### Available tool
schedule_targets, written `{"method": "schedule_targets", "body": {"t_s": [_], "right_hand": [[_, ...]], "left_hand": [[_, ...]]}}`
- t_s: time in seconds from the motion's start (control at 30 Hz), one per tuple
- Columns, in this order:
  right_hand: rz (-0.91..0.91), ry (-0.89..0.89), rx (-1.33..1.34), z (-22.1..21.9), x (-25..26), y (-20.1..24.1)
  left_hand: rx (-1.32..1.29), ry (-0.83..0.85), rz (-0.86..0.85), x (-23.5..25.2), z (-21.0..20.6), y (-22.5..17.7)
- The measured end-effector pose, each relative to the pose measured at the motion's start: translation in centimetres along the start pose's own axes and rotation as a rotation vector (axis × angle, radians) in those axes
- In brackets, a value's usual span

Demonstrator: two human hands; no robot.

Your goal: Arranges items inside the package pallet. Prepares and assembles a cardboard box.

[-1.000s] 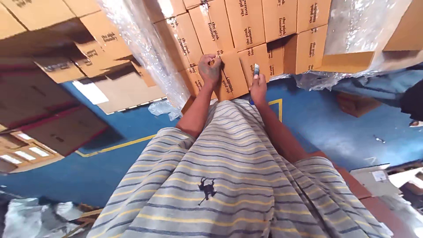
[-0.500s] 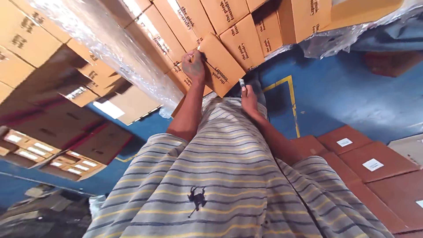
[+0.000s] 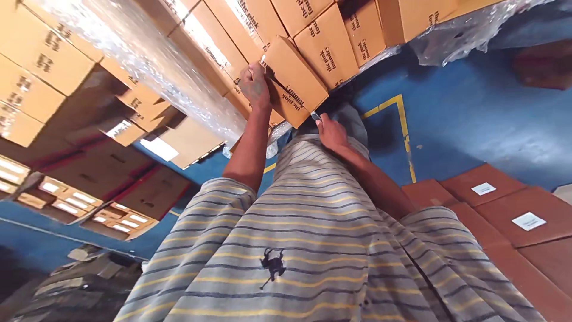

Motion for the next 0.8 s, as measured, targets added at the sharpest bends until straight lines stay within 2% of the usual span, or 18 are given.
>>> {"method": "schedule_targets", "body": {"t_s": [0.1, 0.17, 0.23, 0.3, 0.37, 0.47, 0.53, 0.63, 0.7, 0.8], "right_hand": [[0.018, -0.058, -0.038, -0.5, 0.6, 0.5], [0.106, 0.049, -0.084, -1.9, 0.5, 1.2], [0.150, 0.142, -0.093, -3.2, 0.0, 1.1], [0.139, 0.117, -0.038, -2.5, 0.1, -1.1], [0.083, 0.070, 0.128, -1.4, -0.6, -4.5], [-0.013, -0.059, 0.359, 0.4, -1.6, -11.2], [-0.125, -0.110, 0.479, 0.5, -2.8, -16.4], [-0.264, -0.177, 0.615, -1.9, -5.6, -24.0], [-0.353, -0.265, 0.694, -2.8, -7.7, -28.7], [-0.507, -0.283, 0.807, -7.4, -10.9, -33.9]], "left_hand": [[-0.194, 0.142, -0.076, -0.1, 0.9, 0.1], [-0.465, 0.135, -0.088, -0.2, 1.3, 0.2], [-0.576, 0.099, -0.069, -1.0, 1.3, 0.0], [-0.496, 0.075, -0.066, -1.8, 0.7, -0.3], [-0.328, 0.077, -0.047, -3.3, 0.7, 0.5], [-0.199, 0.011, 0.055, -5.6, 0.6, 0.1], [-0.085, 0.017, 0.044, -8.1, -0.5, -0.3], [0.141, 0.104, 0.025, -14.1, -3.1, -0.5], [0.213, 0.160, 0.090, -17.2, -5.8, -1.5], [0.439, 0.161, 0.205, -16.9, -7.6, 0.6]]}}
Point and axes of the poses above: each hand's wrist, its own x-axis towards the middle knuckle, its own z-axis out of the back of the hand, y = z × x, the point moved 2 cm from there along x, towards the middle knuckle, and after that the axes turned 7 degrees about y, right-handed, at the moved point
